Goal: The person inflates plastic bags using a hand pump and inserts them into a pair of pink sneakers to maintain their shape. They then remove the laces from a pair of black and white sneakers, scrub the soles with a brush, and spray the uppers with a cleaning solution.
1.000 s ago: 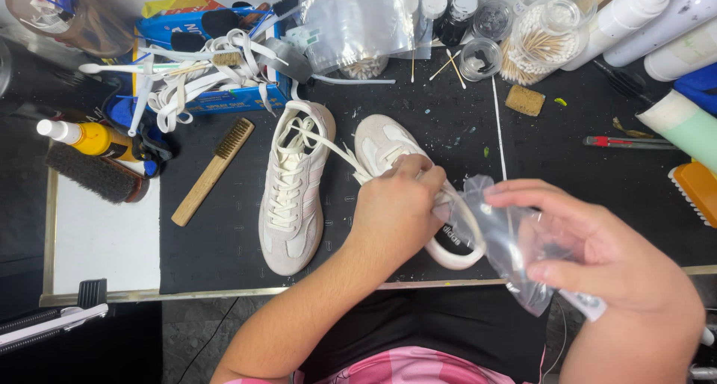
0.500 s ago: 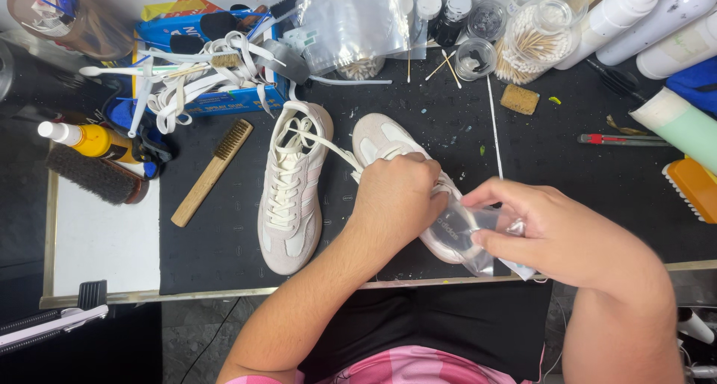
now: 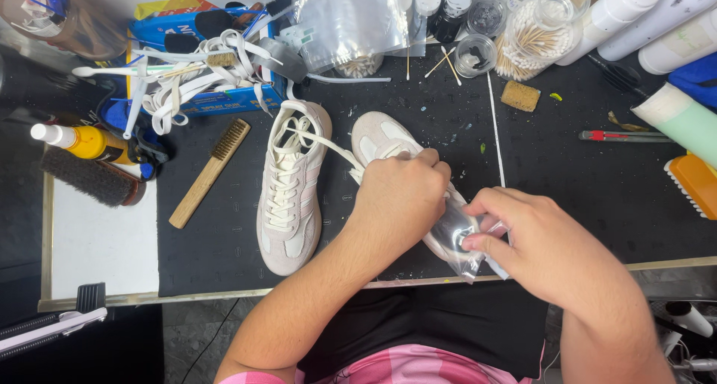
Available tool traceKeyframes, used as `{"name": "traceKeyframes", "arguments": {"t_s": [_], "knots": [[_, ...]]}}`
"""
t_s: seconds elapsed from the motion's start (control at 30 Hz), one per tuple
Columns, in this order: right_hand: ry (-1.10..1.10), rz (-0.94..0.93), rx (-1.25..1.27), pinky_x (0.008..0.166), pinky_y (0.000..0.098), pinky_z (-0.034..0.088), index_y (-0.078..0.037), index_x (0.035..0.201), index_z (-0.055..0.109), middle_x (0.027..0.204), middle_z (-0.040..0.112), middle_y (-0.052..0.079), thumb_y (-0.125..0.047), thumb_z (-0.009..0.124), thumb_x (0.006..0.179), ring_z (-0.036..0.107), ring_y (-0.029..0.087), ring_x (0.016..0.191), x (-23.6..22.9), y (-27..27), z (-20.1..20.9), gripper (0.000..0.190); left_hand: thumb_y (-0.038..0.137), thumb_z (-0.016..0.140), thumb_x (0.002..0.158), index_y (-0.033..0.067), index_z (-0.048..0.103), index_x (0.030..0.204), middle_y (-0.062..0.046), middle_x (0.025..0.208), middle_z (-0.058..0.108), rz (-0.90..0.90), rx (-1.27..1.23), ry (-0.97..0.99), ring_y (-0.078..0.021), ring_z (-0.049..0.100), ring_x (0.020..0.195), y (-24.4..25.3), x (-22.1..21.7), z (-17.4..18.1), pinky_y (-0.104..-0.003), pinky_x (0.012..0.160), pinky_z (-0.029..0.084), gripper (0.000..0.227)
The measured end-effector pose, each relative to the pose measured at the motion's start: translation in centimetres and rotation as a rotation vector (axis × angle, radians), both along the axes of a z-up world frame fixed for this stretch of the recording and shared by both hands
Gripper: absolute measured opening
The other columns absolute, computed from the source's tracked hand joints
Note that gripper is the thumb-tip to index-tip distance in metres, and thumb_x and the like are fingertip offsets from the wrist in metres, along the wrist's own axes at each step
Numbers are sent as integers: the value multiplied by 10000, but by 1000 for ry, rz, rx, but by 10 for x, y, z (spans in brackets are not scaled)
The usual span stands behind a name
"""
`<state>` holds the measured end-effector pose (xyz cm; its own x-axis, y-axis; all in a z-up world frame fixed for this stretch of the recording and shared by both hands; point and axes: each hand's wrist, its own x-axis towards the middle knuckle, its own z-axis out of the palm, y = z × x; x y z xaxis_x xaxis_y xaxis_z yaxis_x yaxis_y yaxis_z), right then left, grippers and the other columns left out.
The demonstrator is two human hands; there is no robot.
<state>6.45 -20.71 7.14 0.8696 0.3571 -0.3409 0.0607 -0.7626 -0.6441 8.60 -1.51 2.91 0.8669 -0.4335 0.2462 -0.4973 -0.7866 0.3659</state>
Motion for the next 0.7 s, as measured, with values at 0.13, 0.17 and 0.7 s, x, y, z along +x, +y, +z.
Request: {"name": "traceKeyframes", "arguments": {"t_s": [0.13, 0.17, 0.7], "knots": [[-37, 4, 28, 692, 372, 584, -52, 965, 683, 877, 727, 98, -193, 782, 733, 776, 247, 808, 4, 3, -4, 288, 155, 735, 717, 68, 729, 777, -77, 812, 695, -13, 29, 5, -291, 720, 710, -1, 2, -3, -407, 566, 568, 106], [-62, 4, 33, 701, 376, 577, -43, 944, 678, 886, 712, 96, -182, 778, 721, 767, 251, 806, 4, 6, -6, 281, 164, 738, 714, 69, 733, 774, -75, 801, 694, -14, 22, 11, -292, 719, 701, 0, 3, -4, -407, 554, 565, 113], [-322, 17, 62, 800, 415, 546, -40, 1172, 549, 1117, 634, 140, -129, 847, 618, 672, 351, 1004, 14, 21, -32, 635, 159, 741, 727, -12, 718, 825, -146, 847, 698, -24, 13, -73, -359, 743, 811, -4, -13, -18, -400, 543, 589, 198]]}}
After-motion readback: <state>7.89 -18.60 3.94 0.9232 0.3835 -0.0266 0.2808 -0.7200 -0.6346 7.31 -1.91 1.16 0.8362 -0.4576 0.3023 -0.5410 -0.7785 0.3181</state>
